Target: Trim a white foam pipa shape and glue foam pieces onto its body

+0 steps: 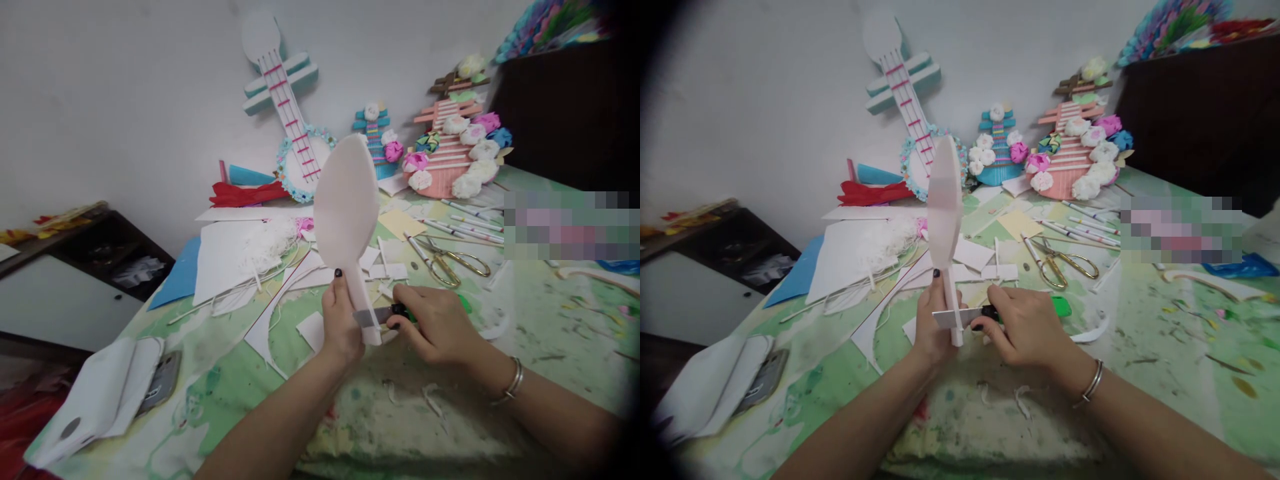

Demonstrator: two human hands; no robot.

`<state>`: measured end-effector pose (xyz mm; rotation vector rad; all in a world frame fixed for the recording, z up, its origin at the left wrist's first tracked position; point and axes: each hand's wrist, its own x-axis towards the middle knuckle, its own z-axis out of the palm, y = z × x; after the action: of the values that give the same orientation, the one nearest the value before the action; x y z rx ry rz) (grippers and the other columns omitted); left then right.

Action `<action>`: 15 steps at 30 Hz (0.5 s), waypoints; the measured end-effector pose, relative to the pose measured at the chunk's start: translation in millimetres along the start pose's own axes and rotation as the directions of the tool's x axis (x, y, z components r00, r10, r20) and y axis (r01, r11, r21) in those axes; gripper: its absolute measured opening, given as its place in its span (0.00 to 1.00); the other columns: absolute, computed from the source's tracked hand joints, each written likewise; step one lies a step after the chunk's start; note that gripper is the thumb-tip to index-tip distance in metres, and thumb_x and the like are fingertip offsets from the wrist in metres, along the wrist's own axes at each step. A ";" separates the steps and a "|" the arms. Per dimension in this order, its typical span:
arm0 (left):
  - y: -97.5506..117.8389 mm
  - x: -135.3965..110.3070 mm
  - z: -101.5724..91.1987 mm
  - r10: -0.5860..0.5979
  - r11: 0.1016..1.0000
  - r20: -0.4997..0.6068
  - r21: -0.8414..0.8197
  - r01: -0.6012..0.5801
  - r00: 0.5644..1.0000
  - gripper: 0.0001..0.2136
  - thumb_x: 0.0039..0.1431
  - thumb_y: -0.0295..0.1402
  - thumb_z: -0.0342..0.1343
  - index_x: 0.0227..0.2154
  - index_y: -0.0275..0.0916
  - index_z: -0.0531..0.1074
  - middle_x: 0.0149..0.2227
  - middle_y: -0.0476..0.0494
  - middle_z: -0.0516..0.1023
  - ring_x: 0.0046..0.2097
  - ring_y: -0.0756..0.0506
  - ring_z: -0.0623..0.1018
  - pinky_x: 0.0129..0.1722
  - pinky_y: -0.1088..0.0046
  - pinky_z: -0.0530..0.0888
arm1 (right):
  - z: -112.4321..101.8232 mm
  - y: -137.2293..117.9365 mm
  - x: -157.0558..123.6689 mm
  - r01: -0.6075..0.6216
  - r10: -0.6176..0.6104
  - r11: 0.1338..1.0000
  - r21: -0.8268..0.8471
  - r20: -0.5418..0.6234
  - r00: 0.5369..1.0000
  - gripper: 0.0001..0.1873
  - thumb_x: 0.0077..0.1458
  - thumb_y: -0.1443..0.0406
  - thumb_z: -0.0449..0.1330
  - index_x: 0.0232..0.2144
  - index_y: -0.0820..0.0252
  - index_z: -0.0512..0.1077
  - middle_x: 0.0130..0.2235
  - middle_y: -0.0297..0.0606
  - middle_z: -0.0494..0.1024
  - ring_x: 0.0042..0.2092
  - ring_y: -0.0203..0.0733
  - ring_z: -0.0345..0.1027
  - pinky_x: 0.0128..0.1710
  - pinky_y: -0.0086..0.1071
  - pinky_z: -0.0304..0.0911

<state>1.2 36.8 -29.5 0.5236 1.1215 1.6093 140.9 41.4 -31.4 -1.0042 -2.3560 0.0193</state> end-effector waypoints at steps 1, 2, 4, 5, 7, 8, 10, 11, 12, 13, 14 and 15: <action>0.1 0.2 0.2 -0.004 1.000 -0.001 -0.004 0.004 1.000 0.19 0.51 0.50 0.53 0.23 0.37 0.63 0.16 0.55 0.61 0.20 0.54 0.64 0.21 0.79 0.61 | 0.0 0.6 0.2 -0.005 0.005 1.000 0.000 -0.002 1.000 0.15 0.59 0.56 0.45 0.27 0.60 0.61 0.23 0.35 0.67 0.24 0.37 0.58 0.25 0.30 0.43; 0.0 0.4 0.2 -0.004 1.000 0.001 -0.005 0.004 1.000 0.19 0.51 0.50 0.53 0.23 0.37 0.64 0.16 0.55 0.61 0.20 0.54 0.64 0.21 0.79 0.61 | 0.1 0.8 0.5 -0.004 0.004 1.000 0.000 -0.009 1.000 0.15 0.59 0.56 0.45 0.27 0.60 0.61 0.22 0.34 0.66 0.24 0.37 0.57 0.25 0.30 0.43; -0.4 0.6 -0.2 0.005 1.000 0.008 -0.004 -0.005 1.000 0.19 0.51 0.50 0.53 0.23 0.37 0.64 0.16 0.55 0.61 0.20 0.54 0.64 0.21 0.79 0.61 | 0.7 0.5 0.8 0.008 -0.008 1.000 0.000 -0.025 1.000 0.15 0.59 0.56 0.46 0.27 0.60 0.61 0.22 0.34 0.66 0.23 0.37 0.57 0.25 0.29 0.43; -0.6 0.5 -0.6 0.011 1.000 0.007 0.002 -0.011 1.000 0.19 0.52 0.50 0.53 0.23 0.37 0.63 0.16 0.55 0.61 0.19 0.54 0.63 0.21 0.79 0.61 | 1.1 0.0 1.0 0.012 -0.012 1.000 0.000 -0.031 0.999 0.15 0.58 0.56 0.46 0.27 0.60 0.61 0.22 0.34 0.66 0.23 0.37 0.57 0.25 0.29 0.43; -1.1 -0.7 -1.0 0.021 0.999 -0.002 0.027 -0.021 1.000 0.20 0.52 0.50 0.53 0.22 0.37 0.63 0.16 0.55 0.60 0.19 0.54 0.63 0.21 0.79 0.61 | 2.0 -1.5 1.1 0.018 -0.018 1.000 -0.003 -0.040 0.999 0.15 0.58 0.56 0.46 0.27 0.60 0.61 0.22 0.35 0.66 0.23 0.38 0.57 0.25 0.29 0.44; -1.3 -1.8 -1.0 0.025 0.999 -0.007 0.042 -0.025 1.000 0.20 0.52 0.50 0.53 0.21 0.37 0.63 0.16 0.55 0.60 0.19 0.54 0.62 0.21 0.79 0.61 | 2.5 -2.4 1.1 0.020 -0.020 1.000 -0.003 -0.040 0.999 0.15 0.58 0.56 0.46 0.27 0.60 0.61 0.22 0.35 0.66 0.23 0.38 0.57 0.25 0.30 0.44; -1.7 -5.1 -0.5 0.031 0.998 -0.005 0.061 -0.031 0.999 0.20 0.51 0.50 0.54 0.21 0.36 0.63 0.16 0.55 0.61 0.19 0.54 0.62 0.20 0.79 0.61 | 3.1 -4.3 0.9 0.027 -0.028 1.000 -0.006 -0.045 0.999 0.15 0.58 0.56 0.45 0.28 0.60 0.62 0.22 0.35 0.67 0.24 0.39 0.57 0.25 0.30 0.44; -2.0 -6.9 0.0 0.025 0.998 0.002 0.058 -0.025 1.000 0.20 0.50 0.50 0.55 0.21 0.36 0.64 0.17 0.54 0.62 0.19 0.54 0.63 0.20 0.79 0.61 | 3.3 -5.1 0.8 0.033 -0.033 0.999 -0.007 -0.051 0.998 0.15 0.58 0.56 0.45 0.28 0.60 0.62 0.22 0.36 0.66 0.24 0.39 0.57 0.25 0.31 0.44; -2.2 -8.6 0.5 0.008 0.999 0.006 0.045 -0.008 1.000 0.19 0.50 0.50 0.56 0.22 0.36 0.65 0.17 0.54 0.63 0.20 0.54 0.63 0.21 0.79 0.62 | 3.3 -5.7 0.7 0.036 -0.036 0.999 -0.007 -0.057 0.998 0.15 0.59 0.56 0.44 0.28 0.60 0.62 0.22 0.36 0.66 0.24 0.39 0.57 0.25 0.31 0.44; -2.4 -10.1 1.2 -0.015 1.000 0.006 0.027 0.014 1.000 0.19 0.49 0.50 0.56 0.23 0.36 0.65 0.18 0.53 0.64 0.20 0.54 0.64 0.21 0.79 0.63 | 3.3 -5.9 0.6 0.037 -0.037 0.999 -0.005 -0.063 0.997 0.15 0.59 0.57 0.44 0.28 0.60 0.61 0.22 0.36 0.66 0.23 0.39 0.57 0.24 0.31 0.44; -2.6 -11.3 1.9 -0.045 0.999 -0.004 0.008 0.045 0.999 0.19 0.48 0.50 0.57 0.23 0.36 0.66 0.18 0.53 0.65 0.21 0.54 0.66 0.22 0.79 0.64 | 3.3 -5.6 0.5 0.036 -0.035 0.999 0.001 -0.069 0.997 0.15 0.59 0.57 0.43 0.27 0.60 0.61 0.22 0.36 0.66 0.23 0.39 0.57 0.24 0.31 0.44; -2.7 -12.1 2.6 -0.077 0.997 -0.018 -0.010 0.077 0.997 0.19 0.48 0.50 0.57 0.24 0.36 0.66 0.19 0.52 0.66 0.21 0.53 0.66 0.22 0.78 0.64 | 3.2 -4.8 0.6 0.030 -0.029 1.000 0.010 -0.070 0.997 0.15 0.58 0.57 0.43 0.27 0.60 0.61 0.22 0.36 0.66 0.23 0.39 0.57 0.25 0.31 0.44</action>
<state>8.8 26.8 -28.3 0.4555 1.1340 1.5545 135.9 39.0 -32.7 -0.9495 -2.3045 -0.0134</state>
